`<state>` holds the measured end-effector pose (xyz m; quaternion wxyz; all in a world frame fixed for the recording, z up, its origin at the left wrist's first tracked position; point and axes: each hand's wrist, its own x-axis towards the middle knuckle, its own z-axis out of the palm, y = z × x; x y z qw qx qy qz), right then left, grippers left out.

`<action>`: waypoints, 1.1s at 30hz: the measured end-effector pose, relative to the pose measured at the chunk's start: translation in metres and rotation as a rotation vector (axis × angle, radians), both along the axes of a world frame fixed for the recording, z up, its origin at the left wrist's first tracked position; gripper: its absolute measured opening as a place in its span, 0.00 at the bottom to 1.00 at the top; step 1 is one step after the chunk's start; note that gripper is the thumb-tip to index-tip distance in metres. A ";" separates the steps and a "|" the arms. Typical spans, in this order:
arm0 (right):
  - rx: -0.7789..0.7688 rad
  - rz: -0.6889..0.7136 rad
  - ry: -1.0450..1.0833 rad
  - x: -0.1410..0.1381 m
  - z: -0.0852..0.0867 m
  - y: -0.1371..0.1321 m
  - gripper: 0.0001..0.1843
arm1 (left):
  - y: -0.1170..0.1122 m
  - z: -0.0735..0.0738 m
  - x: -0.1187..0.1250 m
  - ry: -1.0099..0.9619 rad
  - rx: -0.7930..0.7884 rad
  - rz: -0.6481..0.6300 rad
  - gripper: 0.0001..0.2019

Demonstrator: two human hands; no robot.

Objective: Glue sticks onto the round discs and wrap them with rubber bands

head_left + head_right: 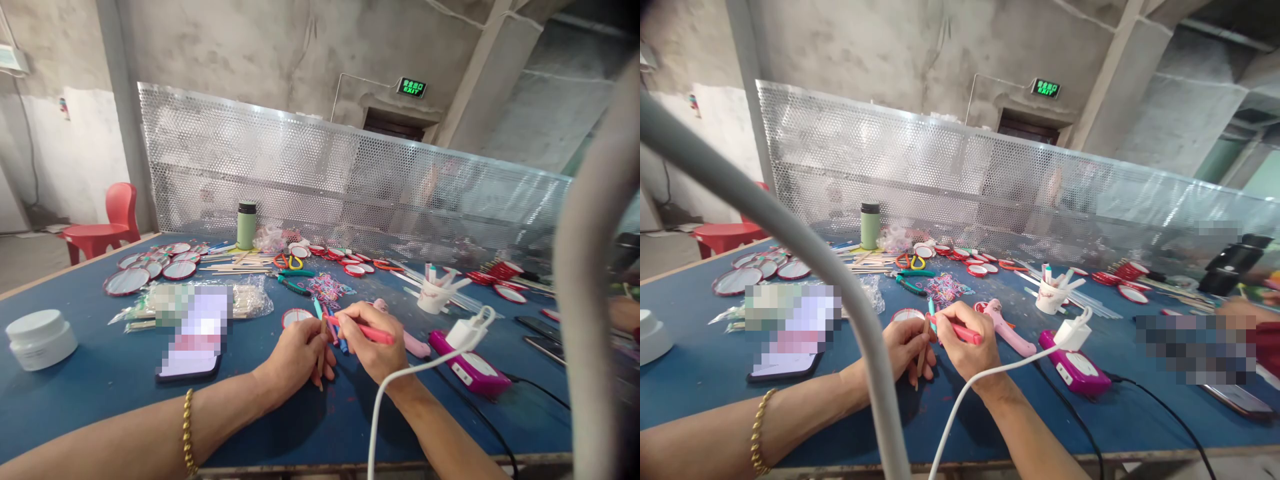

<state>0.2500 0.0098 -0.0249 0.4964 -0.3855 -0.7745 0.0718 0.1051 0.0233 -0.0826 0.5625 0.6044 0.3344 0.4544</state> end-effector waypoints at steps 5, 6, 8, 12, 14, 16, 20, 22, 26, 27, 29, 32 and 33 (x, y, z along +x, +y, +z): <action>0.012 -0.003 -0.011 0.000 0.000 0.000 0.12 | -0.001 0.004 0.000 0.005 0.002 0.001 0.07; 0.014 -0.004 -0.012 0.000 0.000 -0.001 0.12 | -0.002 0.005 0.000 0.006 -0.002 0.002 0.07; 0.013 -0.002 -0.008 0.000 0.000 -0.001 0.12 | -0.002 0.005 0.000 0.002 -0.011 0.002 0.07; 0.015 -0.002 0.004 -0.001 0.002 -0.002 0.12 | -0.002 0.004 0.000 0.001 -0.011 0.005 0.08; 0.012 -0.009 0.000 -0.001 0.003 -0.002 0.13 | -0.002 0.003 0.000 0.000 -0.008 0.002 0.09; 0.013 -0.010 0.000 -0.001 0.002 -0.002 0.13 | -0.002 0.003 0.000 -0.006 -0.007 -0.002 0.09; 0.014 -0.008 0.001 -0.001 0.001 -0.001 0.13 | -0.001 0.002 0.000 0.003 -0.006 0.004 0.10; 0.011 -0.009 0.001 0.000 0.001 -0.001 0.13 | 0.000 0.001 0.000 0.005 -0.006 0.012 0.10; 0.003 -0.008 0.014 -0.001 0.002 -0.001 0.12 | 0.000 0.001 0.000 0.003 -0.015 0.013 0.10; 0.002 -0.009 0.015 -0.001 0.003 -0.002 0.12 | 0.000 0.002 0.000 0.002 -0.016 0.012 0.10; 0.004 -0.011 0.017 -0.001 0.003 -0.002 0.12 | -0.001 0.002 0.000 0.001 -0.017 0.013 0.09; 0.009 -0.010 0.028 -0.001 0.003 -0.002 0.12 | -0.001 0.002 0.000 0.004 -0.016 0.013 0.07; 0.009 -0.011 0.030 -0.001 0.003 -0.002 0.12 | -0.001 0.002 0.000 0.005 -0.017 0.013 0.07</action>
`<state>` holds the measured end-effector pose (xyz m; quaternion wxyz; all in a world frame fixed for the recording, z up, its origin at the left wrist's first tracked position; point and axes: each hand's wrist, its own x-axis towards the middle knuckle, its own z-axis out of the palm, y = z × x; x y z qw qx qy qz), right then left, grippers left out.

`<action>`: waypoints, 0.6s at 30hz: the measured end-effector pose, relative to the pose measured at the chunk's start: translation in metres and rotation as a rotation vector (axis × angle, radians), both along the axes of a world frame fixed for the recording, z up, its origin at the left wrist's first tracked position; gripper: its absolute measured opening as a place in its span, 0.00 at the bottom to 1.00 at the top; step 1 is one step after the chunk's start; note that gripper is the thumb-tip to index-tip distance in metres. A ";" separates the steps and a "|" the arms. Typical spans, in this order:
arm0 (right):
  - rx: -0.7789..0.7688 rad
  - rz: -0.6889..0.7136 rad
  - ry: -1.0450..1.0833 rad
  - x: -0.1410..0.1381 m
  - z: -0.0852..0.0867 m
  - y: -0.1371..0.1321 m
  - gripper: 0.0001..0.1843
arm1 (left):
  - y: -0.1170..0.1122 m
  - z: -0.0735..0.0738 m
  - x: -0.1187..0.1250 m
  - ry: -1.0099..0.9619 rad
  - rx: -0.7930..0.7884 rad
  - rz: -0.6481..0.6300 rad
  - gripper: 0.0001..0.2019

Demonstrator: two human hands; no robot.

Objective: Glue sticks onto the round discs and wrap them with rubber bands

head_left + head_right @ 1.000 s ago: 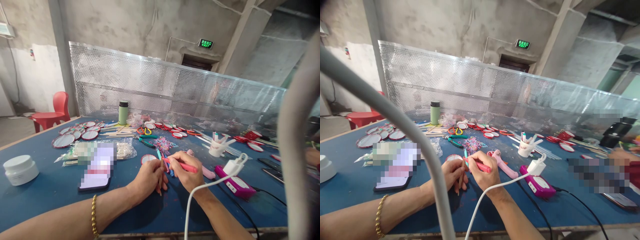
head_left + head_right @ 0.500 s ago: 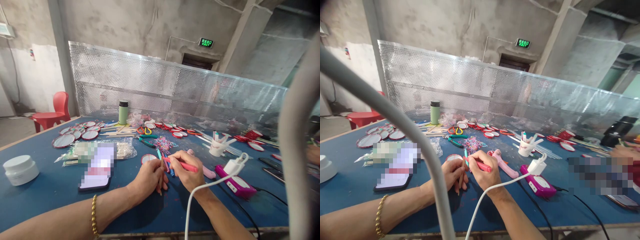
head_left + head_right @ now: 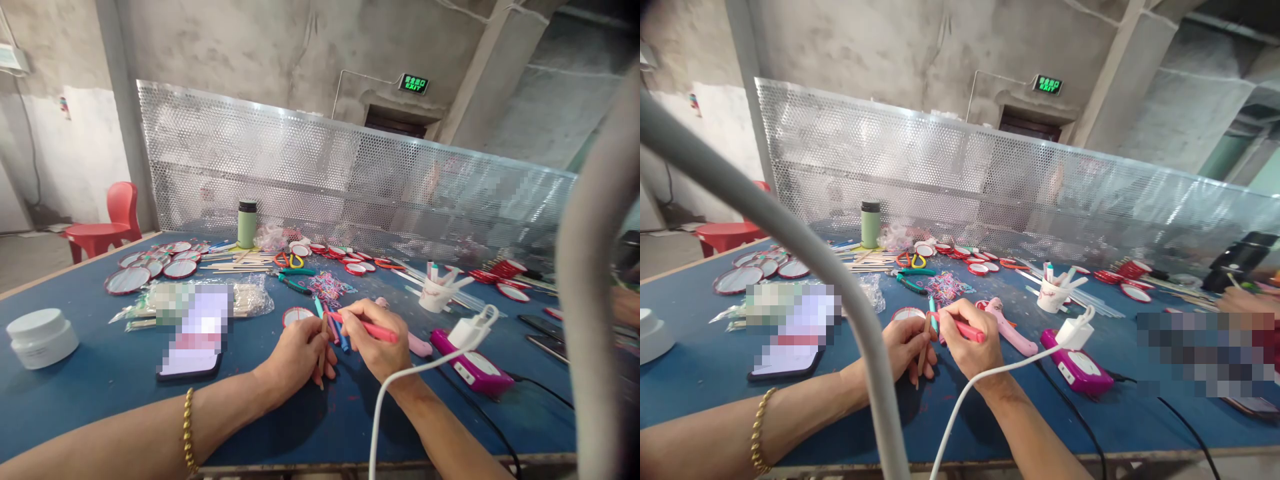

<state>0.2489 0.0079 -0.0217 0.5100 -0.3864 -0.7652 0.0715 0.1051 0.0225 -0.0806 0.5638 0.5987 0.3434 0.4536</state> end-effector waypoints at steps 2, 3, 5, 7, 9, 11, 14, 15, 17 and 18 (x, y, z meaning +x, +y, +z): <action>-0.005 0.000 0.000 0.000 0.000 0.000 0.12 | 0.000 -0.001 0.000 -0.005 -0.003 -0.002 0.07; -0.007 0.001 -0.001 0.000 0.000 0.001 0.12 | 0.001 -0.001 0.000 -0.010 -0.005 -0.002 0.07; -0.006 0.003 -0.001 0.000 -0.001 0.001 0.12 | 0.001 -0.001 0.000 -0.021 -0.012 0.001 0.07; -0.004 0.005 0.001 0.000 -0.001 0.001 0.12 | 0.000 0.000 0.000 -0.024 -0.018 0.001 0.08; -0.006 0.005 0.005 0.000 -0.001 0.001 0.12 | -0.001 0.001 0.000 -0.025 -0.024 0.001 0.08; -0.011 0.010 0.010 0.000 0.000 0.001 0.12 | -0.001 0.001 0.001 -0.023 -0.024 0.004 0.08; -0.014 0.020 0.020 0.000 -0.001 0.001 0.12 | -0.001 0.001 0.001 -0.019 -0.021 0.010 0.09; -0.012 0.022 0.023 0.000 -0.001 0.001 0.12 | -0.001 0.001 0.001 -0.017 -0.020 0.010 0.09; -0.013 0.023 0.018 0.000 -0.001 0.001 0.12 | -0.001 0.001 0.001 -0.012 -0.016 0.007 0.08; -0.016 0.022 0.012 0.000 -0.001 0.001 0.12 | 0.000 0.001 0.000 -0.011 -0.013 0.005 0.08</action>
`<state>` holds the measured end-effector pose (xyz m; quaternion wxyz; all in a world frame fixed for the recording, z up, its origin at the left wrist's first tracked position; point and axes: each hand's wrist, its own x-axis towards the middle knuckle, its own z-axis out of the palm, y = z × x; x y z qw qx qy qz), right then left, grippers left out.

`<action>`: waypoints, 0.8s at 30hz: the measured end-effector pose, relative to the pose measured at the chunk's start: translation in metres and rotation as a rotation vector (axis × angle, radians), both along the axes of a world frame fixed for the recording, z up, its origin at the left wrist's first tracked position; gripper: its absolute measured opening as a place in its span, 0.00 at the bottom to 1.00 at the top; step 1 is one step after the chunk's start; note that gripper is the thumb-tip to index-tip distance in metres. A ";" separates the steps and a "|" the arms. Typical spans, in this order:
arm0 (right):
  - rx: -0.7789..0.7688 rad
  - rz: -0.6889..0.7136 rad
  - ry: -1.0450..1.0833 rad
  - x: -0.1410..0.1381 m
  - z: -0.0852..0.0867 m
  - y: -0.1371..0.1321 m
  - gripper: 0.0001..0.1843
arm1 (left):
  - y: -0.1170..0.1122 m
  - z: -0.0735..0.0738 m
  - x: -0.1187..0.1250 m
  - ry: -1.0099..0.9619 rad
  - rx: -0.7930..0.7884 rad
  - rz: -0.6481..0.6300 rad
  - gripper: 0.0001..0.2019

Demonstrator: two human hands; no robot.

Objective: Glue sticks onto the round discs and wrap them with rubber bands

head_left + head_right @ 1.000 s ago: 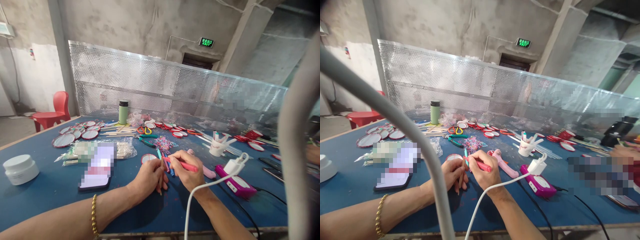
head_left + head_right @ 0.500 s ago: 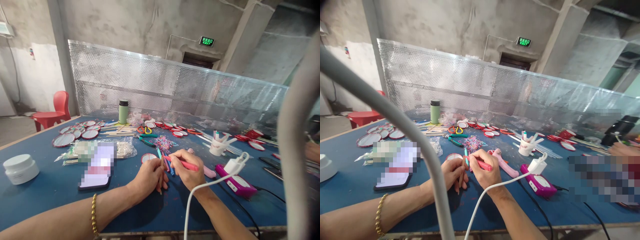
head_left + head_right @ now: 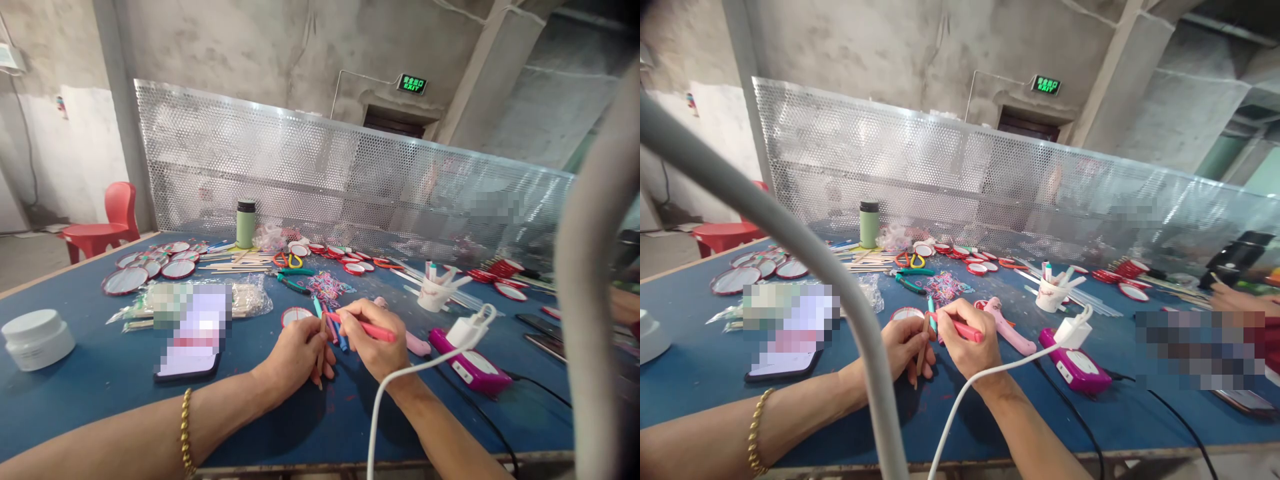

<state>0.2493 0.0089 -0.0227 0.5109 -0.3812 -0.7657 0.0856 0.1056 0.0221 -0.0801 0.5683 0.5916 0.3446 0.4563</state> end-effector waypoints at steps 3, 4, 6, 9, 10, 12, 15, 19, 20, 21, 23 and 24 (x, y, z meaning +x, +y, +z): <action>-0.004 -0.005 -0.009 0.000 0.000 0.000 0.12 | 0.001 -0.002 0.000 0.005 0.019 -0.005 0.07; -0.001 -0.007 -0.004 0.000 0.000 0.000 0.12 | 0.002 -0.003 0.000 0.006 0.026 -0.007 0.07; 0.008 -0.010 0.011 0.000 0.001 -0.002 0.12 | 0.003 -0.006 0.001 0.007 0.033 -0.011 0.07; 0.017 -0.009 0.001 0.000 0.002 -0.003 0.13 | 0.005 -0.009 0.002 -0.002 0.034 -0.021 0.07; 0.016 -0.010 -0.012 0.000 0.002 -0.003 0.13 | 0.005 -0.010 0.002 -0.003 0.038 -0.023 0.07; 0.013 -0.014 -0.034 0.000 0.002 -0.003 0.13 | 0.006 -0.011 0.002 -0.007 0.050 -0.024 0.07; 0.018 -0.017 -0.023 -0.001 0.002 -0.003 0.13 | 0.005 -0.011 0.003 -0.022 0.062 -0.023 0.07; 0.026 -0.016 0.004 -0.001 0.001 -0.002 0.12 | 0.005 -0.009 0.002 -0.019 0.036 -0.023 0.06; 0.023 -0.015 0.001 -0.001 0.001 -0.002 0.12 | 0.005 -0.009 0.002 -0.017 0.030 -0.021 0.06; 0.021 -0.015 -0.003 -0.001 0.001 -0.002 0.12 | 0.005 -0.009 0.002 -0.016 0.026 -0.017 0.07; 0.018 -0.014 -0.004 -0.001 0.001 -0.001 0.12 | 0.005 -0.008 0.001 -0.015 0.023 -0.012 0.07; 0.019 -0.015 0.001 0.000 0.000 -0.001 0.12 | 0.005 -0.008 0.001 -0.013 0.023 -0.011 0.07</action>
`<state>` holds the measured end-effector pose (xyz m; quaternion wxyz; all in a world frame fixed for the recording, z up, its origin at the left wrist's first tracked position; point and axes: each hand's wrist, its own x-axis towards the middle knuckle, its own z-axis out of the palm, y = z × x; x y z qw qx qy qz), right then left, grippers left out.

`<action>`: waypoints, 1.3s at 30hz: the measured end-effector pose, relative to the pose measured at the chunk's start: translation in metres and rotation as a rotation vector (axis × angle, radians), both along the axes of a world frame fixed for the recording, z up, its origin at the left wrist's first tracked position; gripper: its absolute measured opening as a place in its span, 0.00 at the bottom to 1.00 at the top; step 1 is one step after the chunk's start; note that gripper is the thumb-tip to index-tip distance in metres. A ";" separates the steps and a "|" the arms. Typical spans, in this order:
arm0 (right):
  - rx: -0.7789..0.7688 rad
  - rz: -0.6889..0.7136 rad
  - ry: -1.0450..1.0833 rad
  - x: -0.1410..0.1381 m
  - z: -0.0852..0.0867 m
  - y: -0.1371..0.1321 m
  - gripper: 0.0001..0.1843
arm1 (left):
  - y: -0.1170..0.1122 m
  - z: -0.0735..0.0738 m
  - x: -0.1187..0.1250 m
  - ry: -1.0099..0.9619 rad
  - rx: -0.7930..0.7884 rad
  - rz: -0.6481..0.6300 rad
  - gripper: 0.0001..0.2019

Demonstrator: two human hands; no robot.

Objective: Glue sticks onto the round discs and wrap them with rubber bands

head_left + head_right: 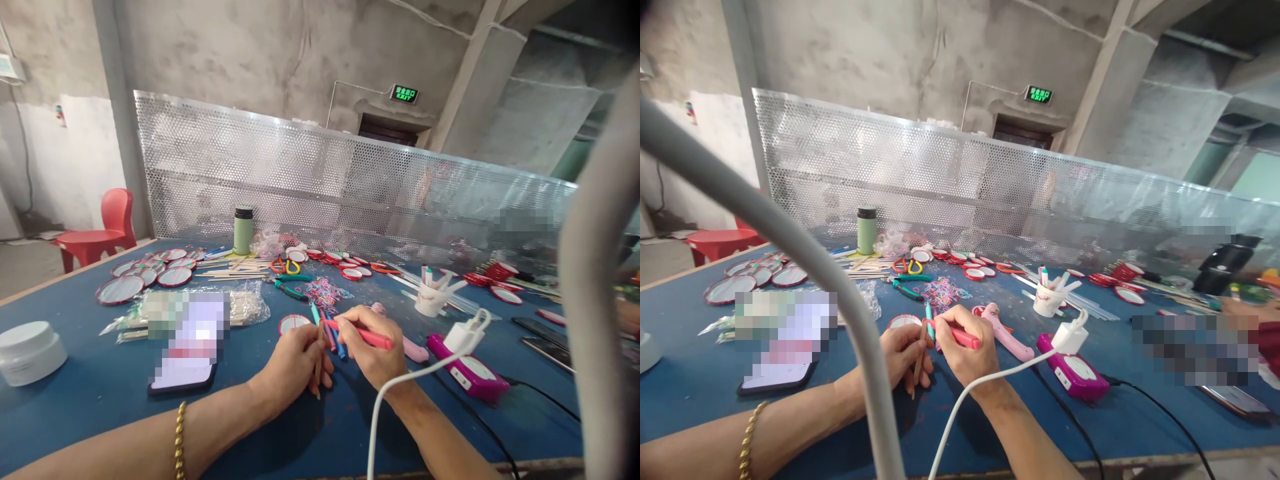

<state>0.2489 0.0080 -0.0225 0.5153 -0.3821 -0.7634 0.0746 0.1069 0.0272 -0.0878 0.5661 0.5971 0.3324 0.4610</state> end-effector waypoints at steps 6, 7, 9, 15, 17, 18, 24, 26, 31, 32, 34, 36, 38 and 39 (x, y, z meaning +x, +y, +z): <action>-0.008 0.003 0.003 0.002 -0.001 0.001 0.13 | -0.003 0.003 0.000 0.006 0.000 -0.001 0.08; -0.008 0.002 0.001 0.002 -0.001 0.001 0.12 | -0.003 0.003 0.000 0.009 0.003 0.000 0.08; -0.008 0.000 0.000 0.002 -0.001 0.001 0.12 | -0.003 0.002 0.000 0.011 0.008 -0.001 0.07; -0.007 0.012 -0.004 0.001 0.000 0.001 0.12 | 0.000 -0.001 -0.001 0.030 0.015 0.007 0.07; -0.006 0.011 -0.006 0.001 0.000 0.001 0.12 | 0.000 -0.001 -0.001 0.031 0.018 0.003 0.07; -0.003 0.007 -0.005 0.001 -0.001 0.001 0.12 | 0.000 -0.002 -0.001 0.029 0.020 0.000 0.07; 0.002 0.005 -0.008 0.001 -0.001 0.001 0.12 | 0.001 -0.003 0.000 0.024 0.023 0.003 0.08; -0.004 0.004 -0.018 0.001 -0.001 0.001 0.12 | 0.001 -0.002 0.000 0.022 0.021 0.004 0.08; -0.005 -0.002 -0.016 0.000 0.000 0.000 0.12 | -0.001 0.001 0.000 0.017 0.020 -0.001 0.08; -0.002 -0.002 -0.019 0.000 0.000 0.000 0.12 | -0.002 0.002 0.000 0.014 0.017 0.000 0.09; 0.001 0.000 -0.022 -0.001 0.000 0.000 0.12 | -0.003 0.002 0.000 0.001 0.005 -0.001 0.09; 0.000 -0.001 -0.020 0.000 0.000 0.000 0.12 | -0.004 0.003 0.000 -0.010 -0.006 -0.005 0.09; 0.005 -0.002 -0.025 0.000 0.000 0.000 0.12 | -0.004 0.004 0.000 -0.012 -0.008 -0.005 0.09; 0.007 -0.002 -0.033 0.000 0.000 0.001 0.12 | -0.004 0.005 0.000 -0.010 -0.007 -0.005 0.09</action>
